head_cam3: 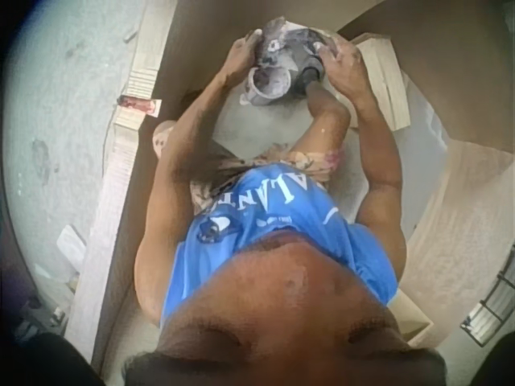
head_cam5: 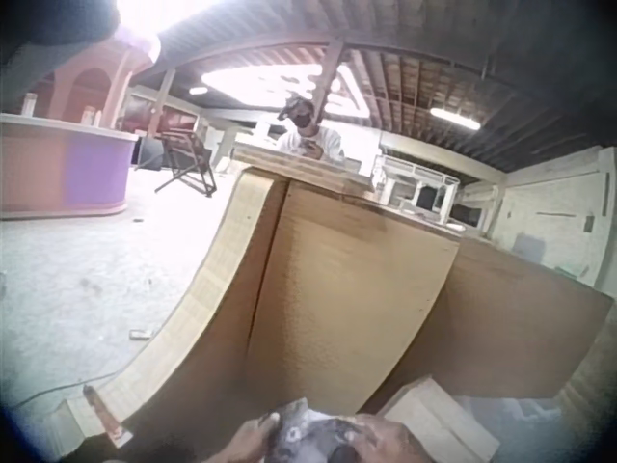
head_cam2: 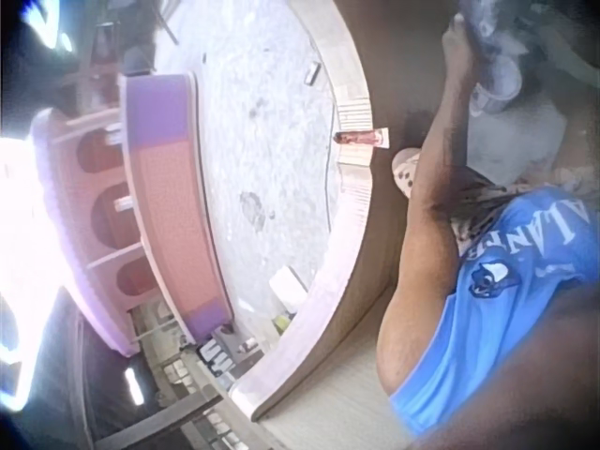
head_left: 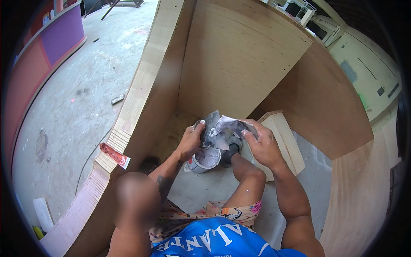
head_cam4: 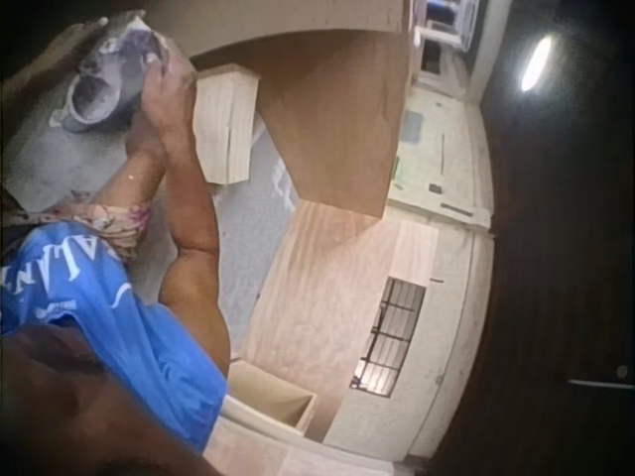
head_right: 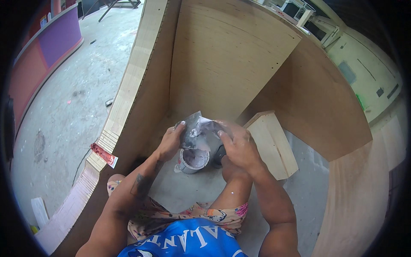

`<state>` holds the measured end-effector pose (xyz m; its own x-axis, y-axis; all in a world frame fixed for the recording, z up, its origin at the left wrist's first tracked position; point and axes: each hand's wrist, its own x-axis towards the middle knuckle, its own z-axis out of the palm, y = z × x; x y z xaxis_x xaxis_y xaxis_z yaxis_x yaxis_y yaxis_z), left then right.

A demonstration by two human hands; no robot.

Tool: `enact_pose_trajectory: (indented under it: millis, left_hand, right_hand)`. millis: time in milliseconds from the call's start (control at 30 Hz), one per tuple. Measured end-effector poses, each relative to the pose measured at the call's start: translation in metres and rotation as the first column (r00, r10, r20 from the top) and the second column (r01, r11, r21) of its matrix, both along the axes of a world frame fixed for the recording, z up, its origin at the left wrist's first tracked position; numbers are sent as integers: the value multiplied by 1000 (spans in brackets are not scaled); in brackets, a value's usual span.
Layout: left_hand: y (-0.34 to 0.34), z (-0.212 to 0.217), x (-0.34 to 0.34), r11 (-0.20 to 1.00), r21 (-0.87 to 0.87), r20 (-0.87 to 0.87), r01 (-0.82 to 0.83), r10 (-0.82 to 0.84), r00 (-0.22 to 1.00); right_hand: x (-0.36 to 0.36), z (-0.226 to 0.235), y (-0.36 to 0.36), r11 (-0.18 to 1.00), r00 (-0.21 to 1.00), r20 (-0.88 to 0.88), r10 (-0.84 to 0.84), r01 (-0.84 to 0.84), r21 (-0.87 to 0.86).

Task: Applying putty to the seams and curved edges of a wooden furniture structure using spatulas.

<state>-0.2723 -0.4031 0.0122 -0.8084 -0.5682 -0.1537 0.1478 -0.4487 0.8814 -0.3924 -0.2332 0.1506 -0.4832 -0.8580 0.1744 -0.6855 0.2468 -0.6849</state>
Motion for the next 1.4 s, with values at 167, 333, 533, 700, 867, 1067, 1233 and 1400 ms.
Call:
enact_pose_trajectory:
  millis: [167, 333, 533, 700, 867, 1067, 1233, 1400]
  left_hand:
    - [4, 26, 6, 1000, 0, -60, -30, 30, 998]
    - [8, 31, 9, 997, 32, -97, -72, 75, 992]
    - [12, 51, 15, 944, 326, -191, -56, 124, 974]
    - [3, 41, 15, 918, 396, -225, -12, 109, 968]
    - [2, 54, 15, 899, 437, -285, 16, 122, 951]
    - [-1, 57, 20, 934, 346, -316, -86, 202, 927]
    - [0, 59, 18, 937, 333, -312, -101, 211, 926]
    - [5, 67, 16, 932, 348, -361, -104, 236, 902]
  right_hand:
    - [5, -7, 0, 955, 993, -78, 85, -104, -278]
    - [16, -20, -4, 897, 997, -49, 60, -75, -435]
    - [24, -39, -14, 827, 998, -31, 53, -62, -558]
    - [25, -51, -23, 782, 994, -97, 49, -98, -616]
    - [18, -61, -33, 764, 967, -250, 47, -196, -615]
    - [20, -47, -30, 855, 987, -131, 91, -144, -498]
    - [17, -41, -31, 847, 953, -301, 31, -185, -498]
    - [20, -39, -33, 827, 962, -272, 32, -178, -533]
